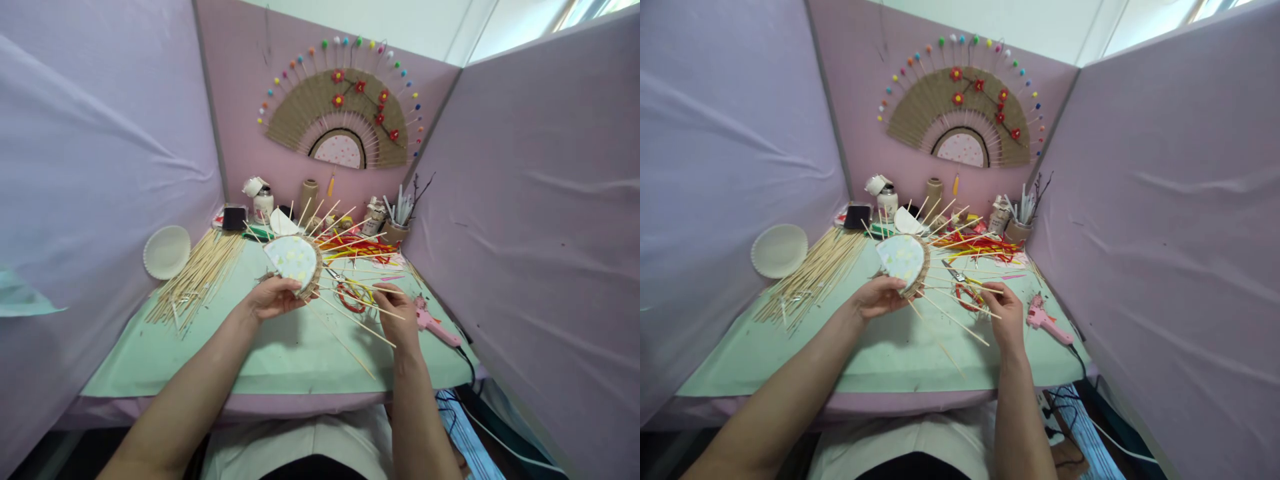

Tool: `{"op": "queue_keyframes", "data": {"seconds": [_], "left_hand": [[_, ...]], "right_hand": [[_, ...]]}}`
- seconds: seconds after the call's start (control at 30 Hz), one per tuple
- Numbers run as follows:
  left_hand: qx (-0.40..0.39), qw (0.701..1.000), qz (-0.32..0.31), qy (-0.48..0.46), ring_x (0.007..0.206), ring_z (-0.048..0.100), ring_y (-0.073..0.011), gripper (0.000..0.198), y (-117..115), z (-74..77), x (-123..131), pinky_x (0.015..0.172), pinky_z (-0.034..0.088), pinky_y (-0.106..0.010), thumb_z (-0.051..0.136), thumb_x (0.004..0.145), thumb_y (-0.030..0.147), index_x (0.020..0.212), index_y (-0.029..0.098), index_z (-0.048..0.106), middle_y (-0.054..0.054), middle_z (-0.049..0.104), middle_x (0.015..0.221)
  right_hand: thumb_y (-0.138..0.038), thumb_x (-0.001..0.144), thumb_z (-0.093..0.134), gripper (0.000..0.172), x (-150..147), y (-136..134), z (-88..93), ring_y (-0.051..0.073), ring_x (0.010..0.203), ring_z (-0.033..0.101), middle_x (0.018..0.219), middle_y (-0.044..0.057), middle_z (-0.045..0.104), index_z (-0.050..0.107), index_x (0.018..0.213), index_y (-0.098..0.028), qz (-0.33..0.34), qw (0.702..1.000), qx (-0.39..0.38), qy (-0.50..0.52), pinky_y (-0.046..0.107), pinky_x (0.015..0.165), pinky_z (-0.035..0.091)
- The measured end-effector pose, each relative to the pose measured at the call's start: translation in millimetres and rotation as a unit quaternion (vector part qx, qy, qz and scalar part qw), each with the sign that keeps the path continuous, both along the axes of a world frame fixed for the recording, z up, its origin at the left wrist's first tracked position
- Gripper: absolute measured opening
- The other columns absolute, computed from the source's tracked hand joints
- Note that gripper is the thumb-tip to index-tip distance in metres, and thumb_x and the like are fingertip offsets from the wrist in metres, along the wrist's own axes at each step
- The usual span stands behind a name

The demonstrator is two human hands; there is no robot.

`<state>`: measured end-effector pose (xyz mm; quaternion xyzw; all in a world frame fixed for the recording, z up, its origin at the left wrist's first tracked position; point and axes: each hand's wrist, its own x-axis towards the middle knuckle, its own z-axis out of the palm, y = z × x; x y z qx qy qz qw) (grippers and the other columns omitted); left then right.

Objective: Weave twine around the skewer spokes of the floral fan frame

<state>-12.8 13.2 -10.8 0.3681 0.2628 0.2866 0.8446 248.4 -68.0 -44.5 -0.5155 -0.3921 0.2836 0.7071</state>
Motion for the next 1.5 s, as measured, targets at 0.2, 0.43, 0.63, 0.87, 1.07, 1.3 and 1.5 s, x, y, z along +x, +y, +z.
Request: {"op": "queue_keyframes", "data": {"seconds": [0.2,0.43,0.63,0.87,1.07,1.3,1.5], "left_hand": [[0.024,0.993,-0.117,-0.015,0.079,0.071,-0.0232,0.047,-16,-6.0,10,0.062,0.055,-0.027,0.079,0.059,0.017,0.104,0.011,0.067,-0.012,0.074,0.089],[0.020,0.982,-0.186,-0.014,0.082,0.071,-0.0234,0.043,-27,-5.6,22,0.061,0.054,-0.026,0.076,0.064,0.023,0.105,0.011,0.068,-0.015,0.072,0.100],[-0.008,0.992,-0.128,-0.012,0.074,0.070,-0.0185,0.042,-22,-6.2,22,0.055,0.050,-0.021,0.073,0.062,0.018,0.104,0.012,0.067,-0.013,0.073,0.095],[-0.019,0.995,-0.094,0.031,0.073,0.069,-0.0181,0.046,-23,-6.1,24,0.055,0.048,-0.022,0.075,0.058,0.014,0.104,0.014,0.067,-0.011,0.074,0.092],[-0.012,0.997,-0.064,0.035,0.071,0.067,-0.0167,0.041,-21,-5.6,22,0.056,0.047,-0.022,0.076,0.059,0.013,0.099,0.014,0.067,-0.009,0.074,0.088],[0.000,1.000,0.021,0.019,0.070,0.067,-0.0160,0.046,-9,3.3,9,0.055,0.047,-0.021,0.069,0.064,0.011,0.110,0.013,0.066,-0.011,0.074,0.092],[0.000,0.994,0.107,0.014,0.067,0.067,-0.0156,0.047,1,11.3,1,0.051,0.047,-0.021,0.063,0.069,0.007,0.115,0.013,0.063,-0.011,0.074,0.092]], "right_hand": [[-0.034,0.066,0.071,0.019,-29,5,12.0,0.014,0.064,0.057,0.066,0.001,0.065,0.067,0.067,-0.016,-0.127,0.990,-0.008,-0.057,0.029,0.064,0.047],[-0.041,0.067,0.073,0.027,-54,13,9.0,0.014,0.055,0.060,0.067,0.001,0.066,0.062,0.075,-0.017,-0.095,0.992,-0.042,0.076,0.027,0.048,0.049],[-0.042,0.070,0.071,0.027,-53,12,4.8,0.015,0.061,0.064,0.074,0.002,0.067,0.061,0.076,-0.017,-0.111,0.991,-0.020,0.073,0.025,0.049,0.051],[-0.042,0.069,0.072,0.026,-53,11,10.7,0.014,0.061,0.062,0.067,0.000,0.064,0.062,0.072,-0.018,-0.156,0.986,-0.008,0.056,0.025,0.051,0.049],[-0.041,0.069,0.070,0.024,-49,8,9.6,0.014,0.061,0.059,0.068,0.001,0.064,0.062,0.070,-0.018,-0.150,0.987,-0.013,0.046,0.026,0.053,0.048],[-0.037,0.066,0.072,0.023,-27,-1,6.9,0.015,0.064,0.056,0.067,0.001,0.064,0.066,0.072,-0.016,-0.092,0.995,-0.037,-0.027,0.027,0.060,0.046],[-0.033,0.068,0.075,0.025,3,-13,4.3,0.012,0.065,0.054,0.073,0.000,0.063,0.068,0.086,-0.018,-0.023,0.999,0.006,-0.031,0.025,0.061,0.043]]}}
